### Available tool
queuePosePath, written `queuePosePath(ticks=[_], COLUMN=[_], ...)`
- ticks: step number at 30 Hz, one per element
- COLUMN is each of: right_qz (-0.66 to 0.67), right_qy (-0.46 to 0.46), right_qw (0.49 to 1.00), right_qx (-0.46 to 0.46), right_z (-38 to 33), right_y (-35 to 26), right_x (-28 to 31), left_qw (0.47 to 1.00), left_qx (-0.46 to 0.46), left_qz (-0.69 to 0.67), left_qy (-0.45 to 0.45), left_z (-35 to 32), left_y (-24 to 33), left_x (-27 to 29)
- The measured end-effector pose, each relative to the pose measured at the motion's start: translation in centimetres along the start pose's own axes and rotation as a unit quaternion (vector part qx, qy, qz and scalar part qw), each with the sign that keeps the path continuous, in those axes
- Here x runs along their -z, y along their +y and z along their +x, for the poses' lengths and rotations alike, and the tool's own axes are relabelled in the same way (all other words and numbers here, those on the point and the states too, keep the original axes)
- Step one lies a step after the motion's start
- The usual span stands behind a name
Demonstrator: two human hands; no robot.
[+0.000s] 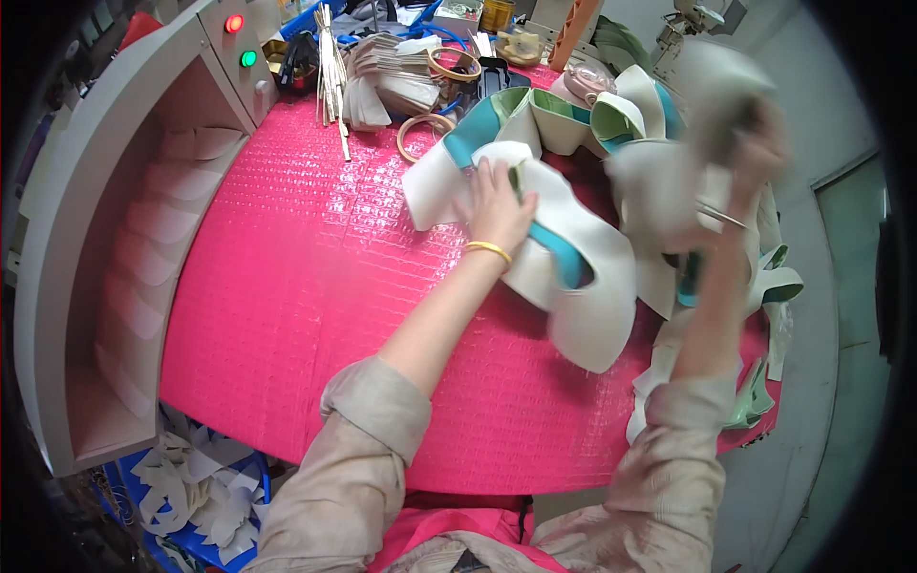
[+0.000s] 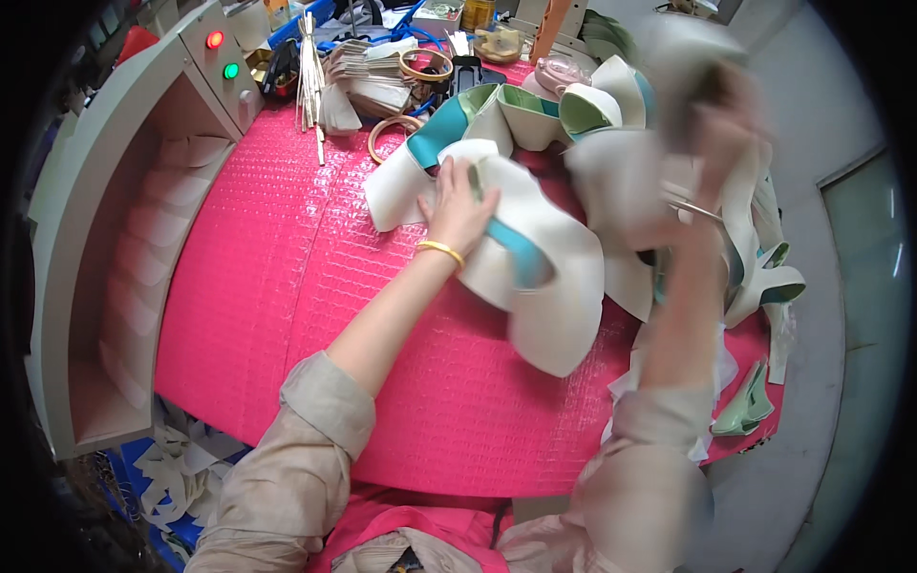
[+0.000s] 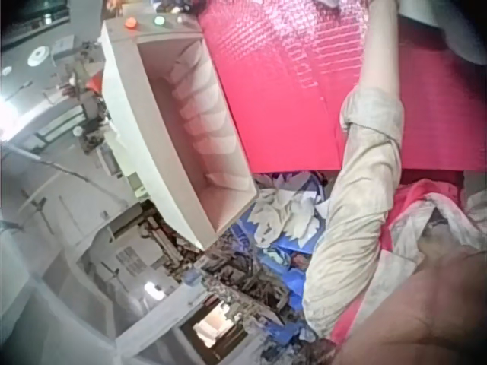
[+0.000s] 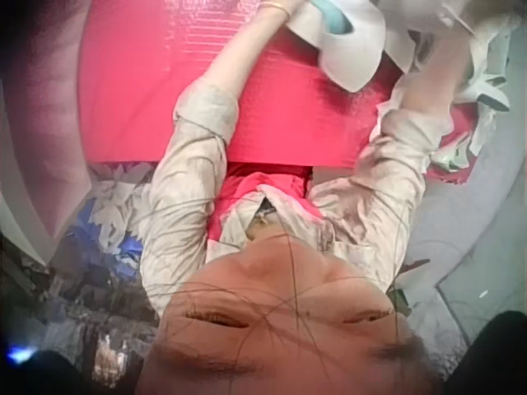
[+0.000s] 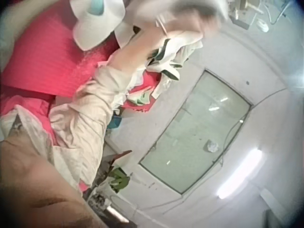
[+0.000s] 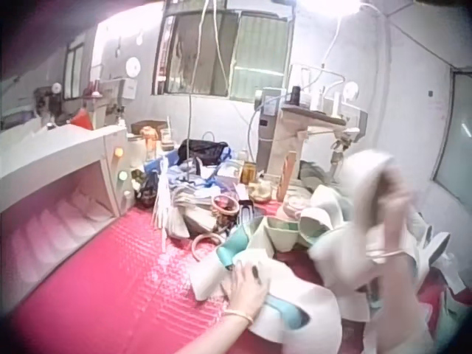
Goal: The person assembles shoe components by hand, inserting a light green insole into a white shoe upper and pressing the edges to secure the fit. They handle multiple shoe parts, including white uppers and green insoles, on a pink textured work surface, occasionally picking up and placing down pieces from a nearby pile.
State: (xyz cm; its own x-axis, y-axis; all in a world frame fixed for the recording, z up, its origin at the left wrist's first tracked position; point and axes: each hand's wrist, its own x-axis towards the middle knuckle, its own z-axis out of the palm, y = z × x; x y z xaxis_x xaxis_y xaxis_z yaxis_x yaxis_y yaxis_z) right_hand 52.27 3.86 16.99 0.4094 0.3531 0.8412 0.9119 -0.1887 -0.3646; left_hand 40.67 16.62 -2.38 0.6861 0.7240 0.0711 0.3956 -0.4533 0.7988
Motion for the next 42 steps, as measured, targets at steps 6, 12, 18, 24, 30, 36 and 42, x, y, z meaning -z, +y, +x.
queuePosePath(ticks=[6, 12, 18, 24, 30, 36, 42], right_qz=[0.36, 0.382, 0.326, 0.107, 0.359, 0.638, 0.397], right_qy=[0.067, 0.127, 0.296, 0.349, 0.346, -0.186, -0.682], right_qw=[0.887, 0.89, 0.884, 0.912, 0.839, 0.746, 0.591], right_qx=[-0.282, -0.215, -0.154, -0.186, -0.22, 0.042, 0.166], right_z=[1.7, -2.7, -4.5, -7.6, -6.8, -9.0, -19.2], right_y=[1.5, 1.0, 2.1, 12.0, 9.1, -10.8, -21.0], right_x=[16.2, 11.6, 19.1, 31.2, 36.2, 16.9, 9.4], left_qw=[0.975, 0.86, 0.835, 0.898, 0.896, 0.722, 0.784], left_qx=[-0.2, -0.412, -0.518, -0.423, -0.385, 0.099, 0.111], left_qz=[-0.032, -0.282, -0.188, -0.113, 0.01, -0.447, -0.3], left_qy=[0.096, -0.109, -0.011, -0.037, 0.222, -0.519, -0.532], left_z=[-3.0, -1.6, -2.0, 0.1, -1.8, -10.6, -17.1], left_y=[6.9, 14.5, 19.8, 12.8, 11.0, 12.2, 1.1], left_x=[0.8, 1.1, 0.8, 1.9, 3.3, 9.9, 9.0])
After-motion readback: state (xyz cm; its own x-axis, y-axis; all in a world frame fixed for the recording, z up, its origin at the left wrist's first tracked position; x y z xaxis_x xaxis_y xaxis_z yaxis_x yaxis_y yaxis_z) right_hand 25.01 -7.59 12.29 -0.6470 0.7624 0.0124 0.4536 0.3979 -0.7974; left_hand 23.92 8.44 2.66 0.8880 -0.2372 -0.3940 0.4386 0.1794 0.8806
